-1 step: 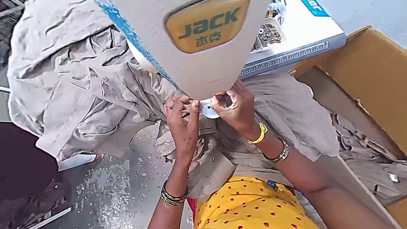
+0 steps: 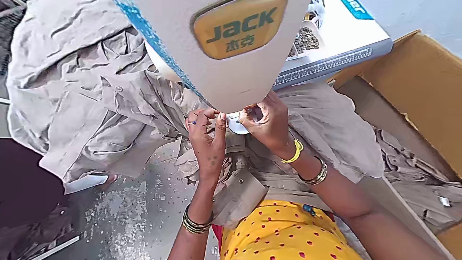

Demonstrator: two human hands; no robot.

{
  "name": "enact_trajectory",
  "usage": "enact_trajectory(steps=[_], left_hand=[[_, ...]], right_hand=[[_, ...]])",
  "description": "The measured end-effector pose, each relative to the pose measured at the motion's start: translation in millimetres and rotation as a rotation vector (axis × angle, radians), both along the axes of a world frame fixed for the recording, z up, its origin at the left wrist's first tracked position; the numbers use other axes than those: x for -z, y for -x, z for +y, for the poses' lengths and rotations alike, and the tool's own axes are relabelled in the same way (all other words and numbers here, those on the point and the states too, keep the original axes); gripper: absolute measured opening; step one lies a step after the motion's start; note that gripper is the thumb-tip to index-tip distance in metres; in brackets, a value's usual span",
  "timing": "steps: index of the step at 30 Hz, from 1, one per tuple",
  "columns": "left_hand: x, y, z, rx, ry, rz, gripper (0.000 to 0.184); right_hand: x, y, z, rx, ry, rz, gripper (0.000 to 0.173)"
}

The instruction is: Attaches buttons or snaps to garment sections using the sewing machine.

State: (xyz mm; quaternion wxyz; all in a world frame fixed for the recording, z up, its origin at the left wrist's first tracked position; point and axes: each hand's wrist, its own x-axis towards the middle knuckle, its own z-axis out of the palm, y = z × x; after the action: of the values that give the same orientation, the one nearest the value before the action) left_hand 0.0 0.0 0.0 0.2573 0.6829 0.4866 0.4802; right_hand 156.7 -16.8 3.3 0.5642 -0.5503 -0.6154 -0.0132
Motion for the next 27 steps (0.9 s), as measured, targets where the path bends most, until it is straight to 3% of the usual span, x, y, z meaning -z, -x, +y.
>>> enact_trajectory(steps=[7, 19, 27], left_hand=[[1.5, 9.0, -1.9, 0.011, 0.033, -0.079, 0.024], [1.5, 8.4, -3.4, 0.036, 0.02, -0.084, 0.025], [-2.6, -7.6, 8.6, -0.075, -0.401, 0.18, 0.016]], right_hand=[[-13.3, 8.9, -1.6, 0.088, 0.145, -0.014, 0.015], [-7.1, 3.8, -7.7, 0.061, 0.065, 0.026, 0.006], [-7.5, -2.3, -9.9, -0.014, 0.097, 0.018, 0.011]])
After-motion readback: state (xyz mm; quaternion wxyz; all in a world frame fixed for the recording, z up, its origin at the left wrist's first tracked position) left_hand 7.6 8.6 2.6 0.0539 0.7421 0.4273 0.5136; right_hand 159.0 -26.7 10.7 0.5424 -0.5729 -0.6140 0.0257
